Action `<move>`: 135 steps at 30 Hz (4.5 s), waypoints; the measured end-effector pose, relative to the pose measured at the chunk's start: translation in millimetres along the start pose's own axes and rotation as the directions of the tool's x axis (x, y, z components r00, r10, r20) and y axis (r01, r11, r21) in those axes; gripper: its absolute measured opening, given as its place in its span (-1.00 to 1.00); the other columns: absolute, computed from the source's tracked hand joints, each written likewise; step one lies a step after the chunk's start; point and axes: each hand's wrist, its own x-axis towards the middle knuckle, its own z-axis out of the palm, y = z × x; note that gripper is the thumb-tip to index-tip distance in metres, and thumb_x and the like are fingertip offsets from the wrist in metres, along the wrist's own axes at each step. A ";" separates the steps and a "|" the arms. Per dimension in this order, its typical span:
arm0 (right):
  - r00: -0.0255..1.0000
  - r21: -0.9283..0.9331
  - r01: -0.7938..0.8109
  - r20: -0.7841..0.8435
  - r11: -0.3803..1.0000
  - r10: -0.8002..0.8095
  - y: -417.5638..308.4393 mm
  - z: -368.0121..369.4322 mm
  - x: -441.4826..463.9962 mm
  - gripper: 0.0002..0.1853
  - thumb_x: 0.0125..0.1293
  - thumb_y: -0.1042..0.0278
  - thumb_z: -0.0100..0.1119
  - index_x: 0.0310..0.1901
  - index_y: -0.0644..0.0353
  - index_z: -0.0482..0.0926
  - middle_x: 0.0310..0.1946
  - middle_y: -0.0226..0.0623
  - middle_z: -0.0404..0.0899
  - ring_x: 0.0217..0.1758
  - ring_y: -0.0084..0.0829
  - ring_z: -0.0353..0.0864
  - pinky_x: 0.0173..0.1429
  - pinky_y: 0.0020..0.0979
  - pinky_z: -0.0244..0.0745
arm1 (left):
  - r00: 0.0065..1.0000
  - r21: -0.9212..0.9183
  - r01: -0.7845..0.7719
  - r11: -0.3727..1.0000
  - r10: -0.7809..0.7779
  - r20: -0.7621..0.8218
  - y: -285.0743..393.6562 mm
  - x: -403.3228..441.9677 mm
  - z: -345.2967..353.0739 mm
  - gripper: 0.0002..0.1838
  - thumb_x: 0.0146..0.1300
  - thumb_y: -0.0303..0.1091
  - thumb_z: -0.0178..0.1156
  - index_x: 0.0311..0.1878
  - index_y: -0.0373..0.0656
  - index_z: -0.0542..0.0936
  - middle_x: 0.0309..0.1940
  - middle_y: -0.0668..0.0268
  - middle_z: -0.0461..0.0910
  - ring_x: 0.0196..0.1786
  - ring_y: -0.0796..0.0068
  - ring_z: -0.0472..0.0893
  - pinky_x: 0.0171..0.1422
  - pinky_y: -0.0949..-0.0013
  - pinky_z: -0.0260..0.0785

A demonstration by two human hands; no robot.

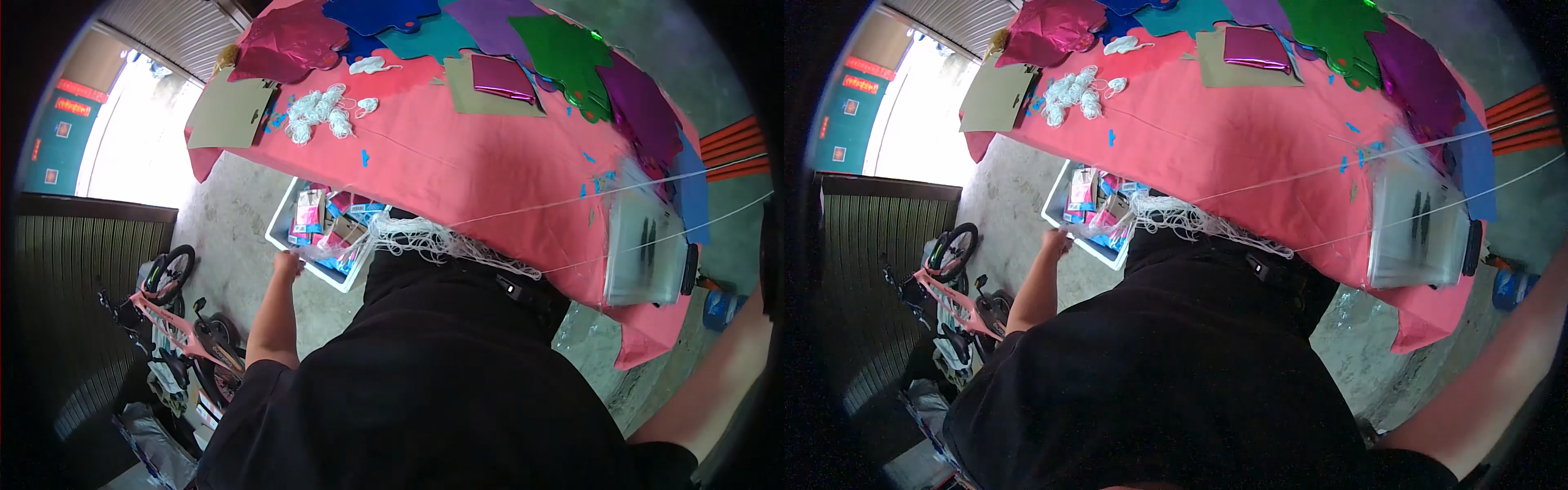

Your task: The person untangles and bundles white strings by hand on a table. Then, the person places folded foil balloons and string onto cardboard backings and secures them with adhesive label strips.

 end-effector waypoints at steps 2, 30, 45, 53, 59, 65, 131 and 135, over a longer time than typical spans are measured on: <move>0.999 -0.014 -0.038 -0.005 0.999 0.038 10.2 -5.9 -6.4 -0.70 0.17 0.17 0.15 -0.15 0.18 0.52 -0.49 -0.36 0.47 -0.60 -0.53 0.27 -0.54 -0.39 0.17 | 0.963 0.024 0.246 0.969 -0.248 0.103 1.2 -7.6 -6.7 -0.49 0.14 -0.11 0.23 0.12 -0.12 0.43 -0.17 0.14 0.54 -0.24 0.32 0.56 -0.28 0.19 0.44; 0.985 0.191 -0.159 0.091 0.969 0.143 14.2 27.0 -21.1 -0.61 0.23 0.12 0.11 0.01 0.17 0.47 -0.41 -0.51 0.45 -0.55 -0.72 0.22 -0.53 -0.62 0.08 | -0.229 -0.787 -0.551 0.276 0.857 0.461 375.2 -423.0 47.9 -0.73 0.25 -0.22 0.14 -0.15 -0.24 0.54 -0.39 0.32 0.57 -0.59 0.66 0.37 -0.42 0.54 0.32; 0.622 0.133 -0.304 0.778 0.943 0.090 -91.5 142.3 -63.1 -0.57 0.24 0.13 0.12 0.08 0.17 0.45 -0.42 -0.61 0.39 -0.52 -0.81 0.22 -0.51 -0.73 0.06 | 0.141 -0.823 -0.481 0.301 0.954 0.266 389.4 -285.1 -32.9 -0.72 0.35 -0.12 0.00 -0.39 -0.10 0.42 -0.65 0.56 0.14 -0.63 0.74 0.07 -0.59 0.58 -0.14; 0.357 0.424 -0.434 0.891 0.795 -0.280 -184.5 236.5 -154.2 -0.62 0.18 0.31 0.15 0.04 0.18 0.46 -0.61 -0.59 0.31 -0.49 -0.74 0.35 -0.41 -0.64 0.26 | -0.206 -0.873 -0.475 0.110 0.951 0.232 422.6 -416.4 28.2 -0.71 0.35 -0.08 -0.02 -0.43 -0.03 0.36 -0.70 0.57 0.18 -0.68 0.74 0.14 -0.63 0.62 -0.09; 0.278 0.321 -0.697 0.945 0.641 -0.171 -164.3 250.3 -149.7 -0.84 0.26 0.31 0.06 -0.24 0.20 0.53 -0.63 -0.59 0.34 -0.53 -0.74 0.34 -0.51 -0.65 0.22 | -0.378 -0.963 -0.248 0.103 0.905 0.195 413.3 -404.8 10.4 -0.68 0.36 -0.05 -0.03 -0.40 -0.07 0.37 -0.70 0.55 0.20 -0.69 0.73 0.14 -0.65 0.59 -0.06; 0.201 0.187 -0.739 0.978 0.648 -0.053 -120.8 208.9 -148.1 -0.85 0.29 0.31 0.04 -0.35 0.18 0.49 -0.59 -0.54 0.40 -0.53 -0.72 0.39 -0.54 -0.67 0.21 | -0.072 -0.426 -0.882 0.200 0.837 0.542 373.5 -309.5 -17.2 -0.72 0.34 -0.13 0.02 -0.37 -0.13 0.48 -0.61 0.54 0.29 -0.55 0.74 0.25 -0.50 0.61 0.08; 0.552 0.536 -0.438 0.794 0.722 -0.255 -121.5 271.5 -212.2 -0.85 0.18 0.42 0.19 -0.23 0.25 0.54 -0.43 -0.44 0.50 -0.36 -0.60 0.50 -0.29 -0.49 0.38 | -0.109 -0.630 0.002 0.777 0.626 0.772 323.6 -294.4 104.4 -0.83 0.35 -0.40 -0.15 -0.10 -0.21 0.39 -0.51 0.38 0.36 -0.47 0.54 0.39 -0.34 0.46 0.34; 0.720 0.257 0.341 0.547 0.904 -0.427 -127.5 267.8 -208.6 -0.90 0.14 0.47 0.18 -0.29 0.25 0.55 -0.42 -0.39 0.49 -0.35 -0.54 0.50 -0.27 -0.49 0.37 | 0.249 -0.713 0.202 0.671 0.669 0.700 324.3 -317.4 111.3 -0.80 0.34 -0.40 -0.13 -0.05 -0.22 0.41 -0.40 0.33 0.48 -0.40 0.52 0.50 -0.28 0.41 0.46</move>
